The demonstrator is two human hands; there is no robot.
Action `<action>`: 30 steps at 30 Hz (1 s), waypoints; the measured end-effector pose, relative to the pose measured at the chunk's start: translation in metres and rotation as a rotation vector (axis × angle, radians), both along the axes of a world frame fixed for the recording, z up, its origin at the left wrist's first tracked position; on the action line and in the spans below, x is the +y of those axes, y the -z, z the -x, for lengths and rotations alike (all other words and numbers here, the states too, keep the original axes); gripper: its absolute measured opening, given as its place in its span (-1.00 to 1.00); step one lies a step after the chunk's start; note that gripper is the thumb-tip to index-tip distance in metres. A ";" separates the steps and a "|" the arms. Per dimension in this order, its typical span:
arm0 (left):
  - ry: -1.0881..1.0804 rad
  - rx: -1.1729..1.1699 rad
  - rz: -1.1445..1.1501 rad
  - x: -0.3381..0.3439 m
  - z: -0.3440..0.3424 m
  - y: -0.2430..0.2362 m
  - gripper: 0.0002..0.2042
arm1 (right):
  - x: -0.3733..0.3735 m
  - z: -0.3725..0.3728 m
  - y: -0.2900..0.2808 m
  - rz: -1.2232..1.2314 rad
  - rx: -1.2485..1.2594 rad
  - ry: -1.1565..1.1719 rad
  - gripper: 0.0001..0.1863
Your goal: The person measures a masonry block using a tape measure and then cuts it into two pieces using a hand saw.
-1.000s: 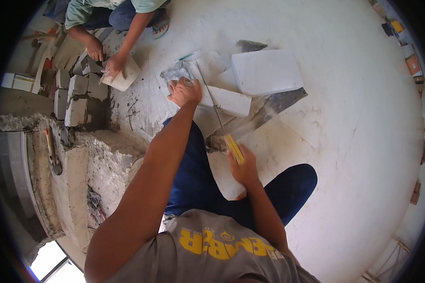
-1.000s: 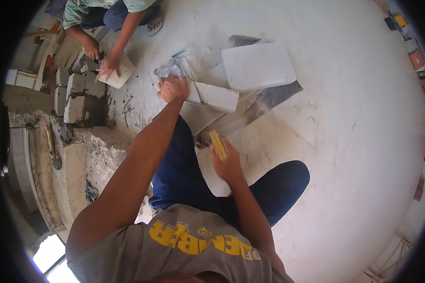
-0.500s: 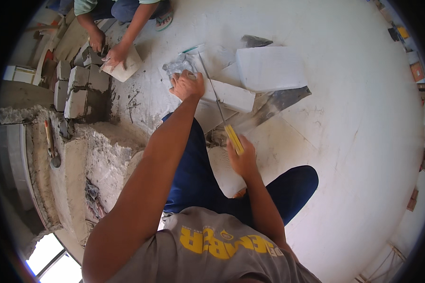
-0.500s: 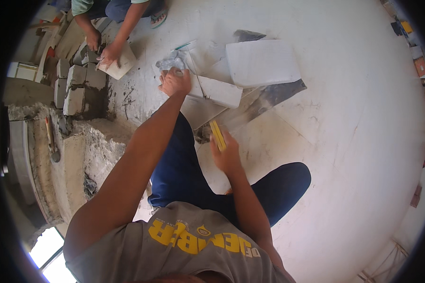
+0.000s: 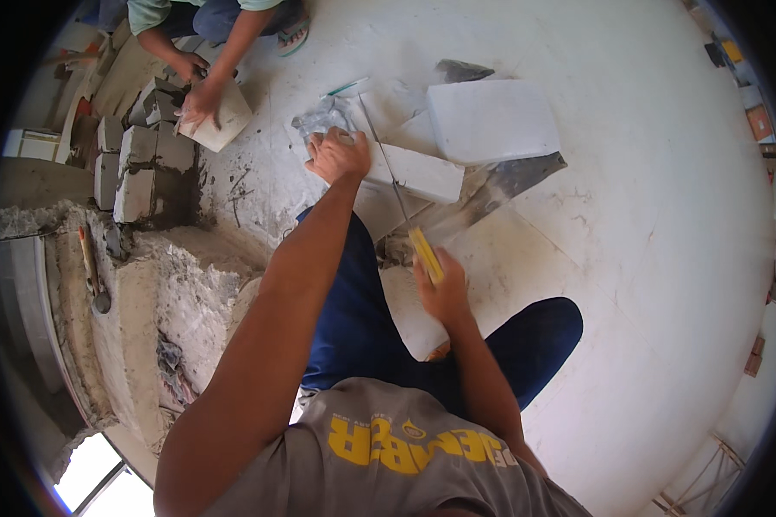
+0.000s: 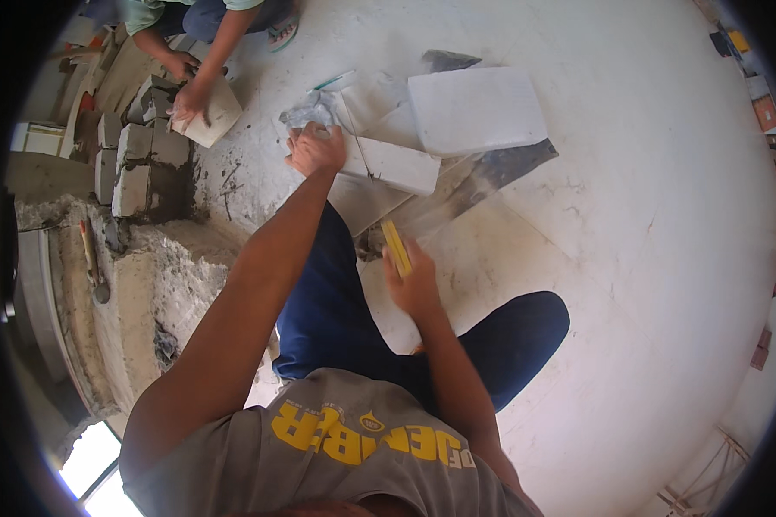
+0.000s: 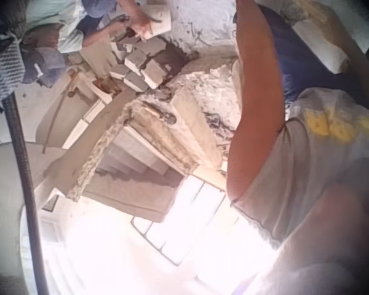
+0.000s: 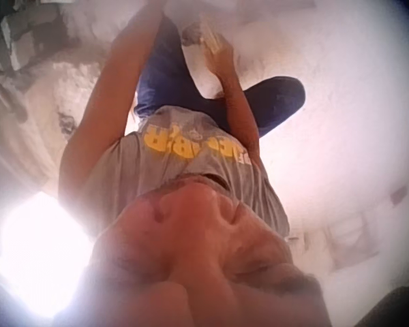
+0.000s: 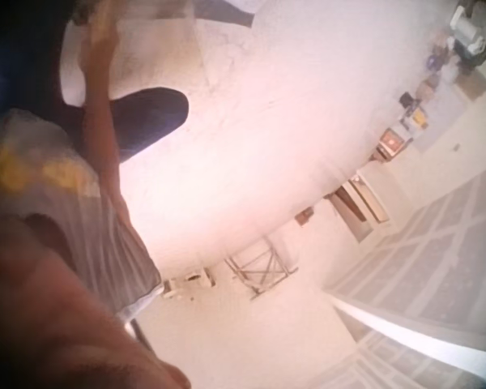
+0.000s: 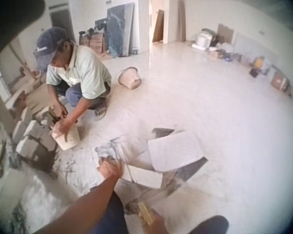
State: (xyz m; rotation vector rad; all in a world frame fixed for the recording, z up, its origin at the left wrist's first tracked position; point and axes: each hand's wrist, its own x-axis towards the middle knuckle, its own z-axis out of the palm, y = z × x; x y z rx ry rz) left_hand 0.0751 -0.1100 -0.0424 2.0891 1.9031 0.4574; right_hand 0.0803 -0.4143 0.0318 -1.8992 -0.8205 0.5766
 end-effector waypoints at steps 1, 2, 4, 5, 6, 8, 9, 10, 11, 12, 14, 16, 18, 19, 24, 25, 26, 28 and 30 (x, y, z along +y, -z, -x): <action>-0.022 -0.013 -0.033 0.011 -0.001 0.000 -0.66 | -0.023 0.010 -0.017 0.010 0.047 0.003 -0.77; -0.024 -0.023 -0.030 0.013 -0.002 -0.003 -0.67 | -0.054 0.021 -0.043 0.029 0.100 0.015 -0.75; -0.014 -0.030 -0.013 0.006 -0.003 -0.010 -0.68 | -0.102 0.034 -0.080 0.168 0.312 0.076 -0.68; 0.002 -0.023 -0.013 0.004 -0.004 -0.011 -0.69 | -0.098 0.035 -0.074 0.105 0.248 0.074 -0.71; 0.014 -0.017 -0.009 0.003 -0.004 -0.011 -0.69 | -0.088 0.033 -0.060 0.047 0.181 0.069 -0.73; 0.024 -0.021 0.004 -0.001 -0.007 -0.011 -0.69 | -0.044 0.008 -0.025 0.029 0.097 0.020 -0.76; 0.027 -0.016 0.002 -0.004 -0.006 -0.011 -0.69 | -0.007 -0.012 -0.004 0.055 0.096 -0.020 -0.77; 0.032 -0.015 -0.013 -0.001 -0.007 -0.015 -0.69 | 0.025 -0.027 0.004 0.037 0.062 -0.030 -0.77; 0.026 -0.019 -0.020 0.001 -0.008 -0.015 -0.69 | 0.042 -0.033 0.009 0.020 0.029 -0.038 -0.75; 0.020 -0.021 -0.018 0.001 -0.008 -0.013 -0.69 | 0.039 -0.029 0.015 0.011 0.043 -0.024 -0.76; 0.013 -0.014 -0.003 -0.002 -0.003 -0.003 -0.69 | 0.021 -0.014 0.024 0.008 0.079 0.003 -0.77; -0.011 -0.017 -0.028 0.013 -0.001 0.002 -0.69 | -0.027 0.011 -0.011 -0.072 0.023 0.020 -0.78; -0.005 -0.024 -0.003 0.009 -0.001 -0.007 -0.68 | -0.089 0.030 -0.047 0.055 0.141 0.042 -0.73; -0.001 -0.029 0.009 0.005 -0.004 -0.012 -0.68 | -0.097 0.029 -0.058 0.083 0.198 0.052 -0.72; 0.048 0.003 0.027 -0.003 -0.003 -0.012 -0.66 | -0.023 -0.015 0.007 0.064 0.066 -0.035 -0.78; 0.059 -0.003 0.023 0.000 -0.008 -0.016 -0.66 | 0.019 -0.031 0.010 0.099 0.109 -0.040 -0.79; 0.047 0.000 0.007 0.002 -0.008 -0.015 -0.66 | 0.036 -0.033 0.014 0.043 0.085 -0.029 -0.78; 0.029 0.003 -0.010 0.005 -0.007 -0.008 -0.67 | 0.034 -0.025 0.020 -0.018 0.054 0.006 -0.76; 0.009 0.002 0.010 -0.002 -0.001 -0.002 -0.67 | -0.001 0.002 0.021 -0.028 0.047 0.035 -0.76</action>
